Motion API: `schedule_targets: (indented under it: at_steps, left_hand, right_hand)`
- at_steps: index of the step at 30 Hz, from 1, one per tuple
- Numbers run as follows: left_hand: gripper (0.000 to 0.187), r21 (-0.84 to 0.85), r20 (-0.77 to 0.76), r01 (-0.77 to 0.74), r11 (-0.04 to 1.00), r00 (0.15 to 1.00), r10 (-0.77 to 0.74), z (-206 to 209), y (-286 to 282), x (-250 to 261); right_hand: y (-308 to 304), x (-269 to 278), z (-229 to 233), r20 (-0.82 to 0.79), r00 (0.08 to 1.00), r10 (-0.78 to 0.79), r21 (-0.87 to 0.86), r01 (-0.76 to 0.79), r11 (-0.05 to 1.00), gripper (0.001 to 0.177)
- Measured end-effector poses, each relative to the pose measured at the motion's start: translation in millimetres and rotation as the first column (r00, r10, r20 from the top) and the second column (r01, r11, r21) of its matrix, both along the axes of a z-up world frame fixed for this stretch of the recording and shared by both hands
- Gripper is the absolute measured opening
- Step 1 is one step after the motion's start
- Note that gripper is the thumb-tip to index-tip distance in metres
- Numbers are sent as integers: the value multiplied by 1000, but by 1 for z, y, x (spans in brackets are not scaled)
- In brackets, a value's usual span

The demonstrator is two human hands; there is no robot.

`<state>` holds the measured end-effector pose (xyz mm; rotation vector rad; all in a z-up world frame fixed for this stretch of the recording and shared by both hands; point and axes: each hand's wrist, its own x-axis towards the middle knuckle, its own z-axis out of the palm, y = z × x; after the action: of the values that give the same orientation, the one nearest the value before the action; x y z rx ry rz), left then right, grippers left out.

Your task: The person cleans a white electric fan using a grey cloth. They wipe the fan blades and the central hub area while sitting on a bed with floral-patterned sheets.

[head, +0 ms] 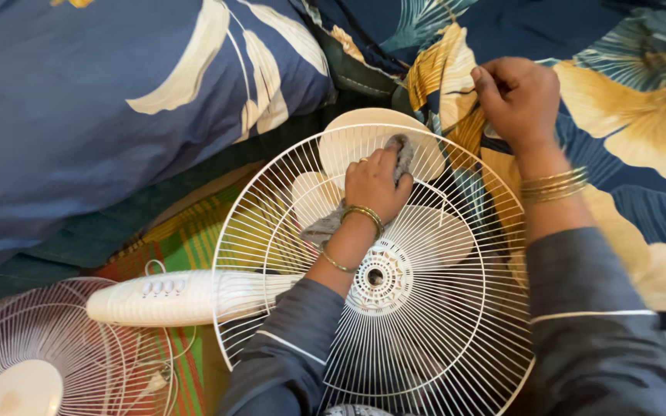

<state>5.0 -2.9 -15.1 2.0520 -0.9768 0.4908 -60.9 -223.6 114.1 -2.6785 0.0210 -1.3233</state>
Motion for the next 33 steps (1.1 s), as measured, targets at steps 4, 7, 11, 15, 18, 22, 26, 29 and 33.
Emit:
schedule_targets:
  at_steps: [4, 7, 11, 15, 18, 22, 26, 29, 33]
  left_hand:
    - [53, 33, -2, -1, 999, 1000, 1, 1, 7, -6]
    - [51, 31, 18, 15, 999, 1000, -15, 2, 12, -9]
    - [42, 8, -45, 34, 999, 998, -34, 2, 12, -11]
    - [36, -92, -17, 102, 991, 994, -104, 0, 20, -9]
    - [29, -96, 11, 180, 979, 984, -180, 8, 26, 0]
    - [24, -64, 3, 310, 949, 951, -310, 17, 35, 10]
    - [25, -169, 10, 409, 897, 910, -414, 21, 45, 14]
    - [28, -222, -36, 456, 862, 879, -475, 26, 49, 16]
    - [29, -353, -162, 466, 811, 824, -543, 30, 54, 15]
  right_hand:
    - [18, 4, -21, 199, 971, -134, 297, 70, 952, 21]
    - [57, -4, -57, 192, 975, -111, 322, 45, 946, 6]
    - [112, -24, -84, 34, 993, 109, 228, -114, 967, 8]
    - [137, -44, -101, -7, 988, 153, 158, -150, 976, 23]
    - [139, -44, -104, -44, 994, 104, 256, -90, 962, 24]
    - [141, -42, -102, -23, 993, 115, 334, -101, 937, 30]
    - [143, -45, -100, 23, 989, 147, 290, -148, 946, 46]
    - [137, -47, -100, -68, 986, 155, 215, -137, 967, 53]
    - [128, -44, -111, -86, 988, 130, 197, -111, 974, 40]
